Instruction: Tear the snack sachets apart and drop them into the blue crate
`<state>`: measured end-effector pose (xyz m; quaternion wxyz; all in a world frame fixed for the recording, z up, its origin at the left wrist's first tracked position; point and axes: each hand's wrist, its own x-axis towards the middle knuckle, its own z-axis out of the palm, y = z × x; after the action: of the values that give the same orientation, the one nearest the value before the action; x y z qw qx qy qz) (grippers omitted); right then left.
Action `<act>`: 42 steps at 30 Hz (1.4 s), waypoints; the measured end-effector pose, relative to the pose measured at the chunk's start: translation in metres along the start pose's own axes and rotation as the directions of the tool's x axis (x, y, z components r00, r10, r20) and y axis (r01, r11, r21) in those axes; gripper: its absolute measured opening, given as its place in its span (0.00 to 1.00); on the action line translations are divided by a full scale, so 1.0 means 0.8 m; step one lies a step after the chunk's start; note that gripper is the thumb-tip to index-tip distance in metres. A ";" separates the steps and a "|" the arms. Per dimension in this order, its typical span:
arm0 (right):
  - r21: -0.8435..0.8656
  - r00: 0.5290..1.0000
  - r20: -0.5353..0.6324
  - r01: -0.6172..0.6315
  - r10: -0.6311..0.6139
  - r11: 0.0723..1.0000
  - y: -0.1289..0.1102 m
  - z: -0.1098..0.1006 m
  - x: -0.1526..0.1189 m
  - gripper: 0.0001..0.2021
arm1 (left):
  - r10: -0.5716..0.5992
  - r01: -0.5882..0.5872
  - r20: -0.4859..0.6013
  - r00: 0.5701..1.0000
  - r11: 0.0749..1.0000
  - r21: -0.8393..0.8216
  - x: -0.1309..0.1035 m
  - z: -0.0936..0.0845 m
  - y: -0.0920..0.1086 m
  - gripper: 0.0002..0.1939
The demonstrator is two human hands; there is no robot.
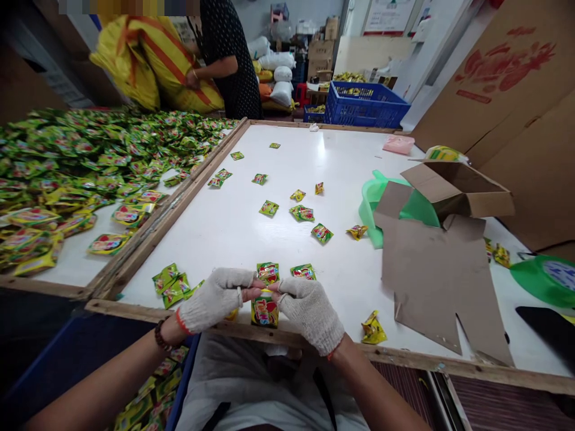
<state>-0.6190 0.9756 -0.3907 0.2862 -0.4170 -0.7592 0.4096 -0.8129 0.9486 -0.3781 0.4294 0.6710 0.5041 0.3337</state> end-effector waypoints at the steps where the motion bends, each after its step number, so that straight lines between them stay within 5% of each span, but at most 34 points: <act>1: -0.008 0.997 0.018 0.074 -0.074 0.997 0.004 -0.001 -0.003 0.11 | 0.069 -0.068 -0.006 0.998 0.997 0.039 -0.003 0.002 -0.003 0.10; 6: -0.122 0.872 0.107 0.487 -0.477 0.865 0.027 -0.001 -0.024 0.23 | 0.401 -0.407 0.072 0.913 0.887 0.216 -0.025 0.005 -0.022 0.08; 10: -0.159 0.809 0.139 0.588 -0.572 0.793 0.034 0.005 -0.035 0.25 | 0.454 -0.469 0.123 0.882 0.830 0.302 -0.038 0.011 -0.033 0.13; 12: -0.127 0.844 0.096 0.536 -0.527 0.835 0.032 0.012 -0.037 0.22 | 0.390 -0.396 0.076 0.918 0.883 0.253 -0.041 0.021 -0.033 0.13; 15: -0.048 0.959 -0.089 0.266 -0.269 0.963 0.029 0.023 -0.038 0.16 | 0.131 -0.134 -0.119 0.984 0.991 -0.021 -0.040 0.038 -0.028 0.15; 19: 0.096 0.987 -0.159 0.006 0.010 0.995 0.023 0.034 -0.039 0.16 | -0.096 0.039 -0.194 0.976 0.961 -0.275 -0.034 0.043 -0.015 0.13; 25: 0.090 0.964 -0.237 0.148 -0.123 0.985 0.018 0.042 -0.029 0.12 | -0.063 0.030 -0.133 0.989 0.971 -0.237 -0.020 0.028 -0.008 0.10; 31: 0.106 0.944 -0.276 0.217 -0.181 0.970 0.019 0.045 -0.018 0.11 | -0.045 -0.035 -0.254 0.966 0.953 -0.302 -0.020 0.038 -0.026 0.07; 34: 0.097 0.947 -0.257 0.222 -0.191 0.970 0.018 0.042 -0.021 0.11 | 0.077 -0.135 -0.319 0.945 0.977 -0.166 -0.023 0.044 -0.031 0.05; 37: 0.110 0.949 -0.254 0.222 -0.188 0.969 0.015 0.043 -0.021 0.10 | 0.164 -0.184 -0.232 0.959 0.981 -0.069 -0.025 0.042 -0.027 0.07; 42: 0.172 0.955 -0.263 0.186 -0.137 0.967 0.011 0.047 -0.013 0.10 | 0.050 -0.085 -0.180 0.982 0.977 -0.196 -0.026 0.034 -0.019 0.09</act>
<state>-0.6396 0.9550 -0.4185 0.4513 -0.3714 -0.7052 0.4012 -0.8001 0.9241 -0.4035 0.4382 0.6089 0.4800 0.4549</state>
